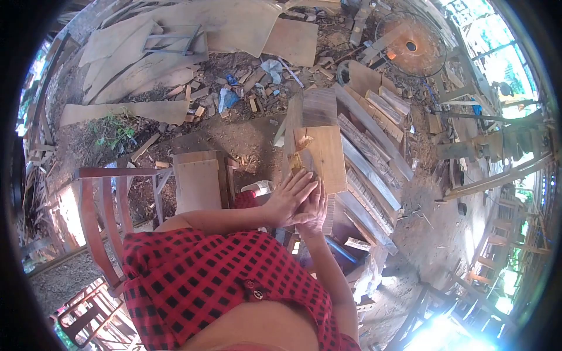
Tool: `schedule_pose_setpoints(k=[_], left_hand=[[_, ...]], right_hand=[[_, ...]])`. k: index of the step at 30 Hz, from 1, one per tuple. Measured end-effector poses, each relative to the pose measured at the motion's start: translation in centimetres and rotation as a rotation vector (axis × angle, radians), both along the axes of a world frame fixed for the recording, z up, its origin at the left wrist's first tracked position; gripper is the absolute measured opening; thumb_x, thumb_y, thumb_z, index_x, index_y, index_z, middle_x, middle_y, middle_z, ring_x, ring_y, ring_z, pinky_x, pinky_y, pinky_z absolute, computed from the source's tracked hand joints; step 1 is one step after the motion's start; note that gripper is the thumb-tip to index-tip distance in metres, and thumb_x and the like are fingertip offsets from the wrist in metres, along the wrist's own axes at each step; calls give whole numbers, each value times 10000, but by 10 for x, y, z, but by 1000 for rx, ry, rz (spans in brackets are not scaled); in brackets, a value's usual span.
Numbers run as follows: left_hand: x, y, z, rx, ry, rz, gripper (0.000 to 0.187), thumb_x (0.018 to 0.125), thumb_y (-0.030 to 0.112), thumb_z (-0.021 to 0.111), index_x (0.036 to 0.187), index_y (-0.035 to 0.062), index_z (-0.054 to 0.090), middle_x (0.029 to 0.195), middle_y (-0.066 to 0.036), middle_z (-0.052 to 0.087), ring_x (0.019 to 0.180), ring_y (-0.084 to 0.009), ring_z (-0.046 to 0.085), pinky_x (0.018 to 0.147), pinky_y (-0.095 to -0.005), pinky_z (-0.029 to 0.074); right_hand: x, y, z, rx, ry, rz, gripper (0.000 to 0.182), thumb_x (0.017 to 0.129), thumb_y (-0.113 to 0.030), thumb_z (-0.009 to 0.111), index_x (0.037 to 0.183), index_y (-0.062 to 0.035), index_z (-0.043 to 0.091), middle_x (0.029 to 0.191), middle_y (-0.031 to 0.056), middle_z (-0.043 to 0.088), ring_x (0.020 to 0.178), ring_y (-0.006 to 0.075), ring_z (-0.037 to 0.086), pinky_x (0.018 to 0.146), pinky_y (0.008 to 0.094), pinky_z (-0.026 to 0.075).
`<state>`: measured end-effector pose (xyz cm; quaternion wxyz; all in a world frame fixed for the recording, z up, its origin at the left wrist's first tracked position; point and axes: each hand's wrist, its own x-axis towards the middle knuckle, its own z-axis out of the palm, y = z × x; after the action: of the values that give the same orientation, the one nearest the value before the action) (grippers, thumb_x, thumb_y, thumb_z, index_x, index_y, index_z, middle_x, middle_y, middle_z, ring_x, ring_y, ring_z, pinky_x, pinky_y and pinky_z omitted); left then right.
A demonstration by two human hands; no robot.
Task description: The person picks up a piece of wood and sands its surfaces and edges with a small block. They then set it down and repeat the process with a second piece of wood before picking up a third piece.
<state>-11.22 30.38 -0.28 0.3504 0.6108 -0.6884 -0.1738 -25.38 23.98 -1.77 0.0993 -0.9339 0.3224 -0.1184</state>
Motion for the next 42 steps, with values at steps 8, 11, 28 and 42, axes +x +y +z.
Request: schedule_pose_setpoints(k=[8,11,28,42], left_hand=[[43,-56,-2,-98,65,125,871,865,584,547,1451,-22,327,1516,-277,272,1437,-438,210,1163,-556,148],[56,-81,-5,-109,48,147,852,867,582,544,1438,-20,349,1507,-279,283,1429,-439,227,1164,-551,153],[-15,-21,4,-18,60,-55,908,857,533,584,1483,-36,252,1526,-285,237,1462,-438,130,1182,-546,78],[44,-116,5,-62,-67,150,862,894,641,473,1410,-44,387,1493,-262,332,1434,-409,240,1179,-547,121]], right_hand=[[55,-66,-14,-40,23,13,720,893,-347,570,1499,-71,296,1527,207,268,1403,395,288,1140,492,275],[73,-82,-2,-18,37,-2,712,900,-351,561,1499,-74,295,1525,208,277,1404,393,289,1146,488,263],[-12,-9,11,53,-57,-50,764,851,-294,623,1480,-4,299,1476,257,320,1367,434,332,1128,519,293],[60,-113,-9,-44,-33,-55,612,915,-327,550,1445,-65,391,1482,250,344,1384,411,317,1131,511,274]])
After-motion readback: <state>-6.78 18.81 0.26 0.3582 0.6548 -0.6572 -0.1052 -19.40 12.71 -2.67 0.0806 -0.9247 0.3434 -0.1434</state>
